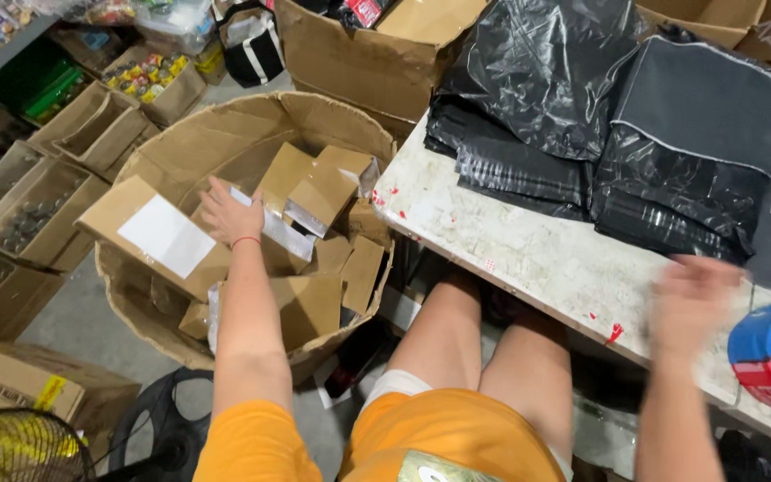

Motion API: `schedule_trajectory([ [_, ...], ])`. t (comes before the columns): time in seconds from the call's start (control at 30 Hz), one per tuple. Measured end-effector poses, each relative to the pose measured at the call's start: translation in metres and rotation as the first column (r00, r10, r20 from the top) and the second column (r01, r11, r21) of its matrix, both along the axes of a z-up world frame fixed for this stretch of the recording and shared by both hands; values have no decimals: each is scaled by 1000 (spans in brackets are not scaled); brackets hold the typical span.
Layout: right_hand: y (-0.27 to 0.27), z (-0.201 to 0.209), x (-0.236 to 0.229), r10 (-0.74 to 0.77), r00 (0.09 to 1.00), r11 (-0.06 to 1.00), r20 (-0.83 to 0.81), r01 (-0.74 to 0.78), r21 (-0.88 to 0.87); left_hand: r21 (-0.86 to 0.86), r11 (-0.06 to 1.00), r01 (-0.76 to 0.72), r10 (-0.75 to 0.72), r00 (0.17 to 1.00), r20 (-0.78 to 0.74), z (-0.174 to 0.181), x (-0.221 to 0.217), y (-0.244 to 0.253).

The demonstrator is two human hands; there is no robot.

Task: The person places small cardboard boxes into black shipping bags, secures the bags with red tape using a dispenser, and attaches printed shipping labels to the packages.

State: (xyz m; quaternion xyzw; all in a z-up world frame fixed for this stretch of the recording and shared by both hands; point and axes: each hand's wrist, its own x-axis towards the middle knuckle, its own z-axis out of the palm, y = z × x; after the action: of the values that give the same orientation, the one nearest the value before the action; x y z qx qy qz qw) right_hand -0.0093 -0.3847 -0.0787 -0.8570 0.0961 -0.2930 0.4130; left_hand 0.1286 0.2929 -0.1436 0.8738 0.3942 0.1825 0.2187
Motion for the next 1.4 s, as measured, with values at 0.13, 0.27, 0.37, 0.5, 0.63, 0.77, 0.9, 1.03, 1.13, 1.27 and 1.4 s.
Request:
schedule_trajectory([
  [0.13, 57, 35, -9, 103, 982, 870, -158, -166, -465, 33, 999, 27, -13, 933, -360, -16, 0, 12],
  [0.27, 77, 57, -5, 76, 989, 860, -128, -130, -493, -13, 1000, 23, -25, 971, -237, -36, -19, -4],
  [0.37, 77, 58, -6, 78, 992, 871, -100, -117, -477, 90, 995, -45, 31, 989, 147, -50, -26, -21],
  [0.5, 78, 58, -8, 84, 995, 858, -61, -104, -503, -179, 937, -301, 331, 928, 170, -59, -23, -41],
  [0.63, 78, 58, -9, 35, 994, 866, -101, -81, -494, -467, 759, -453, 495, 868, -36, -56, -22, -52],
  [0.77, 78, 57, -7, 48, 997, 850, -62, -74, -522, -385, 822, -420, 388, 908, -161, -51, -23, -59],
  [0.9, 76, 56, -8, 54, 997, 849, -63, -79, -523, -426, 819, -385, 424, 906, -3, -46, -31, -55],
  [1.03, 75, 54, -7, 48, 998, 857, -51, -68, -510, -494, 754, -432, 505, 863, 16, -43, -36, -50],
  [1.13, 74, 54, -8, 44, 997, 853, -56, -66, -517, -464, 773, -432, 534, 838, 110, -43, -39, -52],
  [1.27, 75, 56, -8, 30, 994, 870, -102, -76, -487, -532, 736, -418, 576, 800, 169, -42, -41, -53],
  [1.4, 77, 58, -8, 41, 997, 864, -68, -70, -499, -659, 741, -127, 514, 740, 435, -31, -40, -31],
])
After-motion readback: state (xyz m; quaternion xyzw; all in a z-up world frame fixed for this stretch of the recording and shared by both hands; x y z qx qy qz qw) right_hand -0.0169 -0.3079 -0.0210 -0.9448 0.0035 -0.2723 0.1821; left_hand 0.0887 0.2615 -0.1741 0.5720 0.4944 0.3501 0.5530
